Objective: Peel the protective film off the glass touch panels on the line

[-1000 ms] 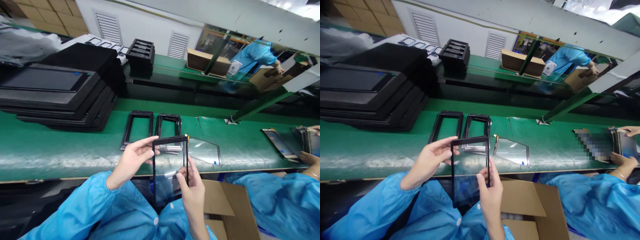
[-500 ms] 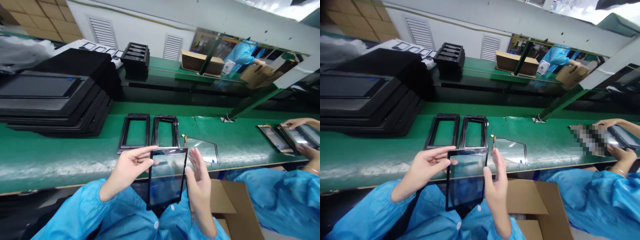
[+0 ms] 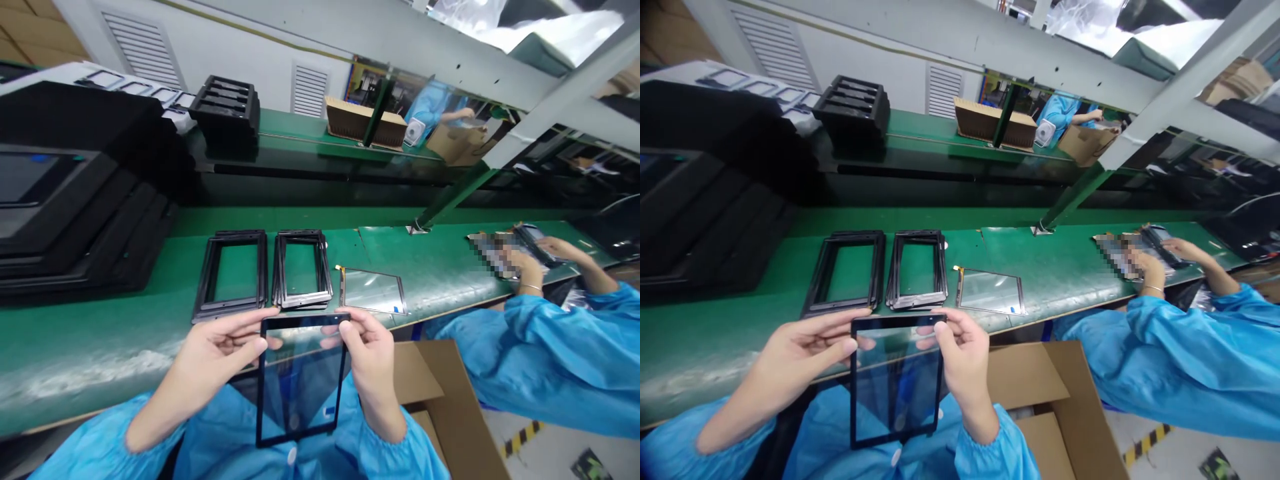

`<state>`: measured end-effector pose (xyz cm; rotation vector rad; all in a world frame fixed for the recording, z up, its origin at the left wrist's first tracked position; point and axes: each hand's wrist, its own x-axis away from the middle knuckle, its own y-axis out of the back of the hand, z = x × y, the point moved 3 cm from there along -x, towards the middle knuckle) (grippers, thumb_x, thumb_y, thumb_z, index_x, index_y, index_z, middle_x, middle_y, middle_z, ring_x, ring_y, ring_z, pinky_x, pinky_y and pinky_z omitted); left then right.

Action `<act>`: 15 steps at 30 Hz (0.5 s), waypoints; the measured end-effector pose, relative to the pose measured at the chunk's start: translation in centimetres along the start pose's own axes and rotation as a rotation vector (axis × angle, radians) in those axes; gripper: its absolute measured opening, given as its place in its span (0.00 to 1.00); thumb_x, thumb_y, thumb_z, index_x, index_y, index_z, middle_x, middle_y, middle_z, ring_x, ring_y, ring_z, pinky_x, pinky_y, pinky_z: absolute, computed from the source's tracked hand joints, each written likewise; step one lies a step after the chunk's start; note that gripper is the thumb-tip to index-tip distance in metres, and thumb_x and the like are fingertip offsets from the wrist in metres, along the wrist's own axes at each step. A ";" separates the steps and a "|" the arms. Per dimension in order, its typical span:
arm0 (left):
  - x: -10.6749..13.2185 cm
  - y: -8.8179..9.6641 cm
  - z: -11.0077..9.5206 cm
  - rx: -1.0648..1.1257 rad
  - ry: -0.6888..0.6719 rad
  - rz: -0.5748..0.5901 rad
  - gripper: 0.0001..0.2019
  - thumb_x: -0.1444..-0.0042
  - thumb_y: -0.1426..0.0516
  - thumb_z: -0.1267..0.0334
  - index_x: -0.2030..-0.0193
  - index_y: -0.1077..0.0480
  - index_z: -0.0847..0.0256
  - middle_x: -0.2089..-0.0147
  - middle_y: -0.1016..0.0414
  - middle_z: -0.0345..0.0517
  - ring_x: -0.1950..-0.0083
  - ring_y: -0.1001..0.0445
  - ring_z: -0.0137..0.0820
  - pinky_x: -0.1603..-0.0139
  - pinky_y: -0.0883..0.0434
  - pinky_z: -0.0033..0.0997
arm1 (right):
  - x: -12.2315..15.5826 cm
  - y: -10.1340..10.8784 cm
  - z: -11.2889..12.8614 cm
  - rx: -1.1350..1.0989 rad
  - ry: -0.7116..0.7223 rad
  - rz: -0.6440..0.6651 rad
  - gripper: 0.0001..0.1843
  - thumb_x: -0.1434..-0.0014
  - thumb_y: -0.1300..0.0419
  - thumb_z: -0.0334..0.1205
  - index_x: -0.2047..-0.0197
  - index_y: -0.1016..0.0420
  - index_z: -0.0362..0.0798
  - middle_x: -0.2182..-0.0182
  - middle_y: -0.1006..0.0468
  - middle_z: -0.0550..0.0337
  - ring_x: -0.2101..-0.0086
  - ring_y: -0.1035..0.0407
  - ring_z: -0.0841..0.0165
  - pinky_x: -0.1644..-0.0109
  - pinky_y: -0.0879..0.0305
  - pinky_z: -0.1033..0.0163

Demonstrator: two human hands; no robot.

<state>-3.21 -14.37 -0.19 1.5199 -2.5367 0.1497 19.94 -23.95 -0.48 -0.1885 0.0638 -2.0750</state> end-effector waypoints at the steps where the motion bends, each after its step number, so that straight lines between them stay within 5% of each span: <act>1: 0.0 0.0 0.0 -0.009 -0.006 0.008 0.24 0.45 0.28 0.48 0.44 0.15 0.52 0.64 0.11 0.55 0.63 0.11 0.46 0.66 0.16 0.31 | 0.0 0.0 0.2 -0.001 0.006 -0.010 0.20 0.37 0.30 0.56 0.54 0.16 0.47 0.72 0.12 0.54 0.75 0.16 0.59 0.66 0.17 0.56; 3: 0.1 -0.1 -0.4 -0.085 -0.065 0.013 0.22 0.42 0.30 0.48 0.42 0.16 0.51 0.54 0.11 0.55 0.55 0.11 0.48 0.61 0.15 0.34 | 0.0 -0.1 0.4 -0.002 0.013 -0.020 0.21 0.38 0.29 0.57 0.54 0.16 0.47 0.73 0.12 0.54 0.76 0.17 0.59 0.67 0.17 0.57; 6: 0.2 -0.7 -1.8 -0.389 -0.280 0.035 0.20 0.38 0.33 0.54 0.39 0.18 0.46 0.31 0.23 0.48 0.34 0.21 0.50 0.39 0.21 0.40 | 0.2 -1.4 0.3 0.014 -0.016 0.089 0.22 0.39 0.29 0.58 0.55 0.15 0.48 0.72 0.11 0.54 0.73 0.15 0.58 0.65 0.17 0.58; 8: 0.2 -1.6 -2.6 -0.563 -0.366 0.179 0.24 0.37 0.34 0.59 0.34 0.22 0.44 0.29 0.25 0.45 0.31 0.24 0.48 0.33 0.26 0.41 | 0.4 -2.4 0.0 -0.013 -0.070 0.212 0.22 0.42 0.26 0.59 0.57 0.15 0.49 0.70 0.11 0.54 0.71 0.14 0.58 0.64 0.17 0.58; 10: 0.1 -2.2 -2.7 -0.575 -0.301 0.363 0.28 0.35 0.37 0.62 0.28 0.28 0.44 0.37 0.17 0.45 0.43 0.15 0.44 0.42 0.20 0.37 | 0.4 -2.6 -0.2 -0.050 -0.123 0.285 0.23 0.46 0.23 0.59 0.58 0.14 0.49 0.68 0.10 0.54 0.70 0.14 0.58 0.61 0.17 0.59; 12: 0.1 -2.1 -2.4 -0.456 -0.158 0.416 0.27 0.32 0.40 0.60 0.27 0.32 0.46 0.48 0.12 0.45 0.59 0.13 0.39 0.57 0.18 0.31 | 0.1 -1.5 -0.4 -0.038 -0.164 0.299 0.23 0.45 0.25 0.61 0.59 0.13 0.49 0.66 0.10 0.52 0.67 0.13 0.58 0.59 0.18 0.60; 15: 0.2 -1.1 -1.5 -0.208 0.000 0.176 0.24 0.31 0.40 0.53 0.31 0.32 0.52 0.53 0.13 0.50 0.68 0.16 0.36 0.72 0.21 0.27 | -0.5 1.6 -1.0 0.026 -0.205 0.275 0.25 0.38 0.31 0.63 0.61 0.12 0.47 0.67 0.10 0.49 0.67 0.14 0.59 0.59 0.19 0.60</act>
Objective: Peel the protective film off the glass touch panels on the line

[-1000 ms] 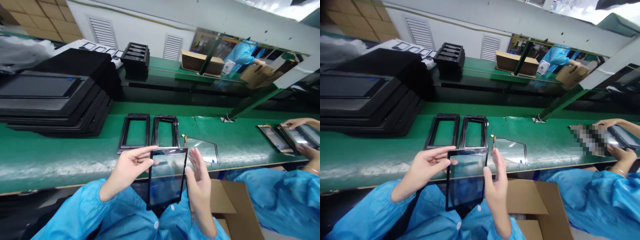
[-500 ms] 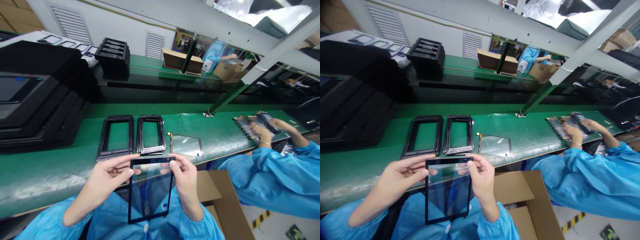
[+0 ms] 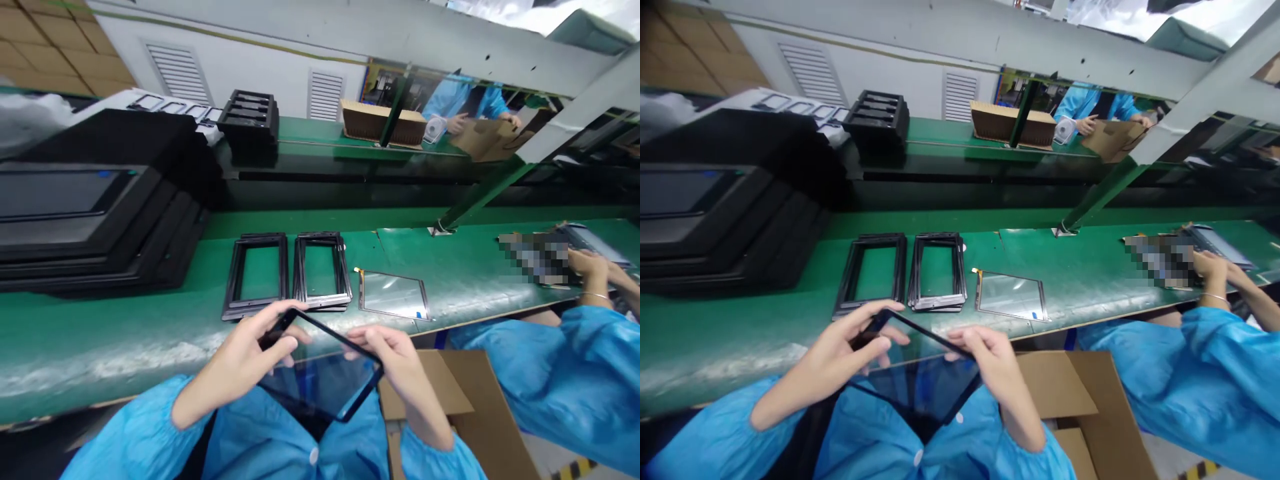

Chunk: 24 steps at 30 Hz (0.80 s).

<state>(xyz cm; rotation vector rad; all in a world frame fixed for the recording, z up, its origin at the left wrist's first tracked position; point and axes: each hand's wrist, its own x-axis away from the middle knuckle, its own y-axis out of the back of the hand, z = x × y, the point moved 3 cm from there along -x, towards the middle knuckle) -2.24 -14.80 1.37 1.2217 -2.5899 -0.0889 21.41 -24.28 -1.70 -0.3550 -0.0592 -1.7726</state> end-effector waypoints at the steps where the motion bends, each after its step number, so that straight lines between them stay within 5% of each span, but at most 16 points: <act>1: 0.2 0.2 0.4 0.074 0.026 -0.095 0.24 0.32 0.38 0.52 0.33 0.33 0.54 0.54 0.13 0.51 0.68 0.16 0.36 0.74 0.23 0.26 | 0.1 1.0 -0.3 0.002 -0.001 -0.026 0.25 0.37 0.32 0.63 0.62 0.12 0.47 0.68 0.10 0.49 0.68 0.14 0.59 0.60 0.19 0.61; 4: 0.6 0.2 1.4 0.231 0.045 -0.275 0.27 0.35 0.35 0.52 0.35 0.36 0.57 0.55 0.13 0.52 0.70 0.18 0.34 0.77 0.25 0.25 | 0.2 2.7 -1.4 -0.043 0.042 -0.156 0.25 0.36 0.32 0.62 0.63 0.14 0.46 0.72 0.12 0.50 0.73 0.16 0.61 0.62 0.20 0.61; 15: 1.1 -1.4 1.5 0.322 0.061 -0.385 0.29 0.40 0.31 0.49 0.38 0.35 0.57 0.59 0.13 0.47 0.73 0.18 0.33 0.79 0.25 0.25 | 1.0 1.4 -1.6 -0.099 0.187 -0.419 0.23 0.34 0.32 0.61 0.67 0.17 0.48 0.79 0.15 0.55 0.79 0.19 0.61 0.72 0.22 0.63; 19: 1.1 -1.1 2.5 0.267 0.034 -0.383 0.25 0.35 0.36 0.51 0.36 0.36 0.56 0.56 0.14 0.49 0.72 0.18 0.34 0.79 0.25 0.26 | 1.4 1.1 -1.1 -0.104 0.197 -0.361 0.23 0.34 0.33 0.60 0.52 0.16 0.47 0.73 0.12 0.53 0.76 0.16 0.59 0.69 0.19 0.60; 21: 0.9 -0.4 2.8 0.147 -0.061 -0.398 0.24 0.32 0.38 0.54 0.34 0.36 0.54 0.46 0.16 0.54 0.64 0.15 0.37 0.72 0.20 0.31 | 1.7 0.9 -0.8 -0.045 0.206 -0.358 0.22 0.36 0.30 0.56 0.48 0.17 0.47 0.72 0.11 0.53 0.72 0.14 0.57 0.65 0.17 0.59; 24: 0.5 0.7 1.6 -0.287 -0.330 -0.461 0.28 0.34 0.38 0.60 0.29 0.36 0.51 0.28 0.29 0.57 0.36 0.22 0.48 0.39 0.21 0.50 | 2.2 0.3 -0.6 0.046 0.225 -0.383 0.18 0.36 0.30 0.52 0.51 0.17 0.47 0.74 0.12 0.53 0.71 0.14 0.55 0.65 0.17 0.59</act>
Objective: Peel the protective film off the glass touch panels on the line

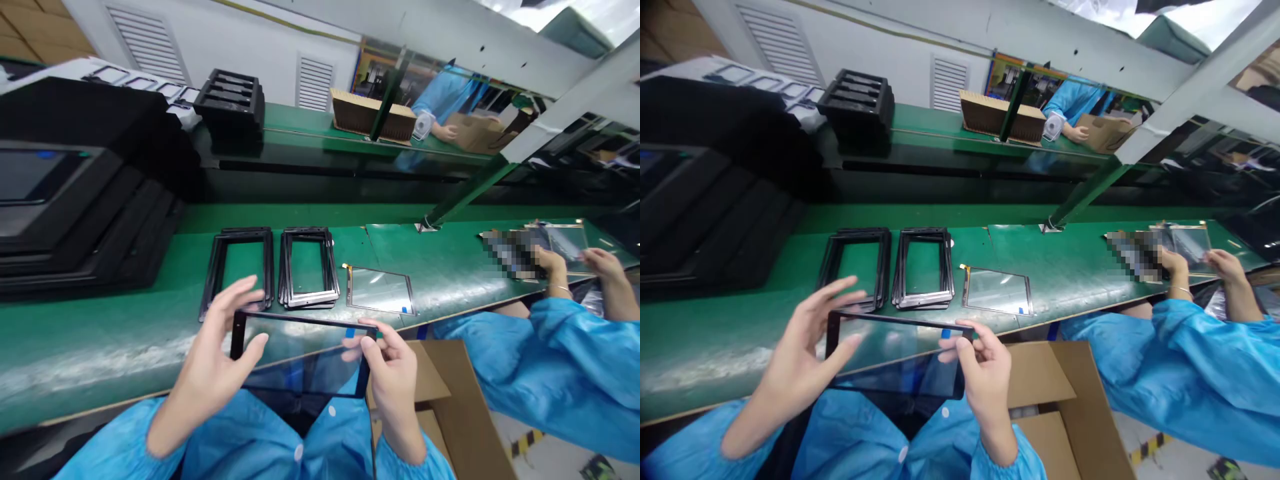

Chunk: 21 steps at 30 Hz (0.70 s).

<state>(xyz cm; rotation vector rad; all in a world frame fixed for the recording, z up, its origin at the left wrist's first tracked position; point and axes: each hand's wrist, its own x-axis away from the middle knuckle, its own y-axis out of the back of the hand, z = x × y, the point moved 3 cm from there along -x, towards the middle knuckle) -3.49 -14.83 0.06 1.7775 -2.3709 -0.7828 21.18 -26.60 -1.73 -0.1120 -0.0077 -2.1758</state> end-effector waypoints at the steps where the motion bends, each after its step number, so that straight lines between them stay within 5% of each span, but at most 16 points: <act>1: -0.5 0.2 -0.6 -0.136 -0.140 0.025 0.28 0.34 0.37 0.62 0.28 0.35 0.51 0.27 0.30 0.55 0.31 0.26 0.49 0.29 0.30 0.56 | 0.2 -0.2 0.0 0.017 0.009 0.006 0.17 0.35 0.31 0.52 0.52 0.16 0.47 0.75 0.12 0.53 0.71 0.14 0.55 0.66 0.17 0.59; 3: -1.4 0.1 -1.7 -0.316 -0.373 0.148 0.22 0.34 0.37 0.64 0.34 0.27 0.51 0.34 0.21 0.48 0.32 0.25 0.46 0.21 0.45 0.59 | 0.7 -0.6 0.1 0.038 0.021 0.025 0.17 0.34 0.31 0.51 0.51 0.16 0.47 0.74 0.12 0.52 0.70 0.13 0.54 0.66 0.16 0.59; 5: -2.1 -0.1 -2.5 -0.347 -0.513 0.261 0.11 0.31 0.38 0.64 0.44 0.20 0.53 0.48 0.14 0.42 0.42 0.18 0.39 0.19 0.48 0.54 | 0.9 -0.9 0.1 0.037 0.027 0.035 0.16 0.34 0.31 0.51 0.52 0.16 0.47 0.74 0.12 0.52 0.70 0.13 0.54 0.67 0.16 0.59; 8: -2.6 -0.1 -3.0 -0.317 -0.551 0.278 0.08 0.28 0.40 0.64 0.51 0.18 0.56 0.57 0.12 0.40 0.53 0.16 0.34 0.23 0.41 0.49 | 0.9 -1.0 0.1 0.017 0.021 0.027 0.17 0.35 0.30 0.51 0.52 0.16 0.47 0.73 0.12 0.52 0.74 0.15 0.56 0.67 0.17 0.60; 12: -2.2 -0.5 -3.1 -0.318 -0.513 0.279 0.09 0.28 0.42 0.64 0.51 0.17 0.56 0.54 0.12 0.43 0.53 0.15 0.37 0.31 0.31 0.47 | 0.7 -1.2 0.1 -0.017 -0.018 0.026 0.17 0.36 0.30 0.51 0.53 0.16 0.47 0.73 0.11 0.52 0.76 0.16 0.59 0.68 0.17 0.62; 16: -1.5 -2.1 -3.1 -0.219 -0.341 0.476 0.17 0.26 0.45 0.60 0.37 0.21 0.51 0.45 0.13 0.45 0.48 0.14 0.42 0.49 0.21 0.37 | 0.6 -2.5 0.4 -0.060 -0.074 0.232 0.18 0.36 0.28 0.51 0.49 0.14 0.49 0.70 0.11 0.55 0.73 0.14 0.58 0.63 0.16 0.58; 18: -1.3 -2.8 -2.8 -0.091 -0.167 0.560 0.19 0.26 0.46 0.58 0.33 0.23 0.48 0.50 0.12 0.45 0.56 0.13 0.41 0.55 0.20 0.35 | 0.5 -3.1 0.4 -0.130 -0.122 0.347 0.23 0.35 0.29 0.53 0.42 0.16 0.51 0.67 0.10 0.55 0.67 0.13 0.57 0.56 0.16 0.54; 21: -0.9 -3.1 -1.9 0.194 0.172 0.529 0.20 0.25 0.47 0.53 0.34 0.22 0.53 0.57 0.11 0.48 0.64 0.13 0.39 0.63 0.19 0.34 | -0.1 -2.6 -0.2 -0.233 -0.179 0.299 0.25 0.32 0.34 0.59 0.41 0.16 0.52 0.57 0.10 0.51 0.62 0.13 0.56 0.56 0.16 0.54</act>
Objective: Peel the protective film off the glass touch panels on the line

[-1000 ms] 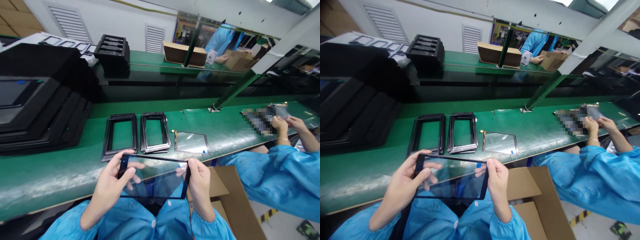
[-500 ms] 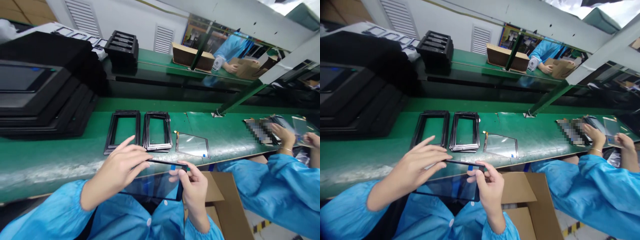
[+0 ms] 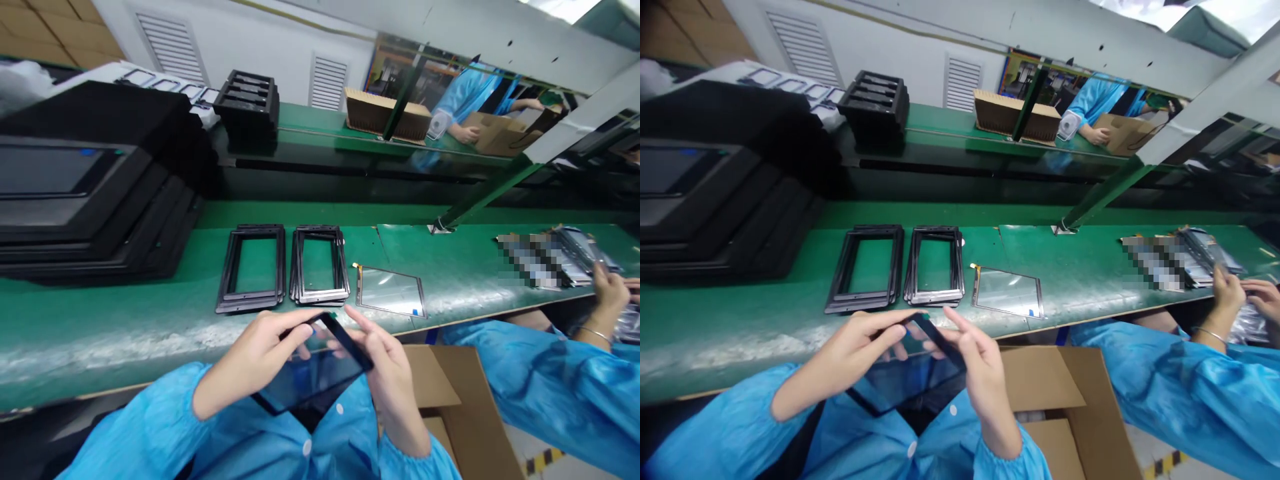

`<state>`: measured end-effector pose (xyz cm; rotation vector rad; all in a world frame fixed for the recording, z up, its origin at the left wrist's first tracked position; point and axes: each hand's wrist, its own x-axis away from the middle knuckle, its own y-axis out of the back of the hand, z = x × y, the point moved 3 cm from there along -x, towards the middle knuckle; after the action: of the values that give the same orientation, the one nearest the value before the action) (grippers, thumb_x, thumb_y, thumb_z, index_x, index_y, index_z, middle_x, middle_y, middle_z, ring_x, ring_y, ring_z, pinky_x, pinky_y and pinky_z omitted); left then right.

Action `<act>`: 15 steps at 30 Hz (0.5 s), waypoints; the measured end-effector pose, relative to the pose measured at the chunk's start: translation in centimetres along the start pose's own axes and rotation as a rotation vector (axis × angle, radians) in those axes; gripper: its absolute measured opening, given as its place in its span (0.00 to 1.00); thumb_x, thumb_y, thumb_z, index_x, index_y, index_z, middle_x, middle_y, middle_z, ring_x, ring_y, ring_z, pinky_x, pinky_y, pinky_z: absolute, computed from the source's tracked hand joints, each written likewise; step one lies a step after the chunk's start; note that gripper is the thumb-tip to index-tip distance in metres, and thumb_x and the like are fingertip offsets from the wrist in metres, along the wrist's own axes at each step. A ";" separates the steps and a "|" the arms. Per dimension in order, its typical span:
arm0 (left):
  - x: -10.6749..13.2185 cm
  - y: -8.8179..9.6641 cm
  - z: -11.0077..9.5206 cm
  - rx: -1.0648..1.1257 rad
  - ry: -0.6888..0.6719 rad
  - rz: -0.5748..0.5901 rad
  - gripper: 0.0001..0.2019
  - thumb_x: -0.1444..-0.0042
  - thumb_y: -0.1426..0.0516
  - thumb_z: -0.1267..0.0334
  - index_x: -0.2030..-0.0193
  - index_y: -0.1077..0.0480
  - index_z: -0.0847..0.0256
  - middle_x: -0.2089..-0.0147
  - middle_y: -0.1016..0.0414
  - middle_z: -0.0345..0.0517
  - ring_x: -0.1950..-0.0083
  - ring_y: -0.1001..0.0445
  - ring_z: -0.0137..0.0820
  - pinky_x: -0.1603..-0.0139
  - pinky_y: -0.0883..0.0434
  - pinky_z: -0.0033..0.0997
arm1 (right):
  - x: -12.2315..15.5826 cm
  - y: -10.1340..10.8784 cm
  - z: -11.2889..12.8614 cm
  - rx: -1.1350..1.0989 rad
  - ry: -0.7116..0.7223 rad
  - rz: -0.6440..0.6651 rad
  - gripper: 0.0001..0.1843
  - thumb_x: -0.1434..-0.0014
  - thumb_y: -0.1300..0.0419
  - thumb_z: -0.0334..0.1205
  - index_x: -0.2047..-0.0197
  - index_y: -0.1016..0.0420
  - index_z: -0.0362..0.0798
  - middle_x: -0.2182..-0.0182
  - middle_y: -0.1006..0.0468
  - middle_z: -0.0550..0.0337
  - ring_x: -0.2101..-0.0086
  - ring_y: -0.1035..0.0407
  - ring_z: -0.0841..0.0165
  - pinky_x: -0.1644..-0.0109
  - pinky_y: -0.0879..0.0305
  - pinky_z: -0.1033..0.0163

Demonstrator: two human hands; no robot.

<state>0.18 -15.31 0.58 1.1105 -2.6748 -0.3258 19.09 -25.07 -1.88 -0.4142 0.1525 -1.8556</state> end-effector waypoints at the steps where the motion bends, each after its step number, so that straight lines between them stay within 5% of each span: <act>1: 0.2 -0.1 0.4 0.133 0.072 -0.016 0.21 0.26 0.46 0.51 0.35 0.22 0.56 0.55 0.11 0.51 0.63 0.12 0.40 0.64 0.18 0.33 | -0.2 0.5 -0.2 -0.007 0.000 -0.044 0.24 0.32 0.35 0.60 0.43 0.14 0.51 0.57 0.10 0.50 0.62 0.13 0.56 0.58 0.17 0.55; 6: 1.1 -0.8 1.5 0.499 0.228 -0.095 0.26 0.32 0.38 0.46 0.38 0.23 0.64 0.48 0.13 0.63 0.59 0.11 0.45 0.66 0.16 0.34 | -1.1 1.5 -0.5 0.059 0.016 -0.142 0.25 0.33 0.34 0.61 0.58 0.12 0.46 0.71 0.11 0.50 0.73 0.15 0.59 0.64 0.19 0.59; 15: 1.6 -1.0 2.5 0.492 0.235 -0.131 0.25 0.31 0.39 0.47 0.37 0.22 0.62 0.47 0.13 0.61 0.59 0.11 0.47 0.64 0.15 0.38 | -0.7 0.8 0.7 0.147 0.135 -0.170 0.25 0.32 0.37 0.62 0.63 0.17 0.46 0.75 0.12 0.52 0.79 0.18 0.62 0.72 0.22 0.63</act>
<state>-0.97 -16.90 -1.86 1.3569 -2.5356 0.4428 20.27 -24.65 -1.60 -0.2052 0.0729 -2.0482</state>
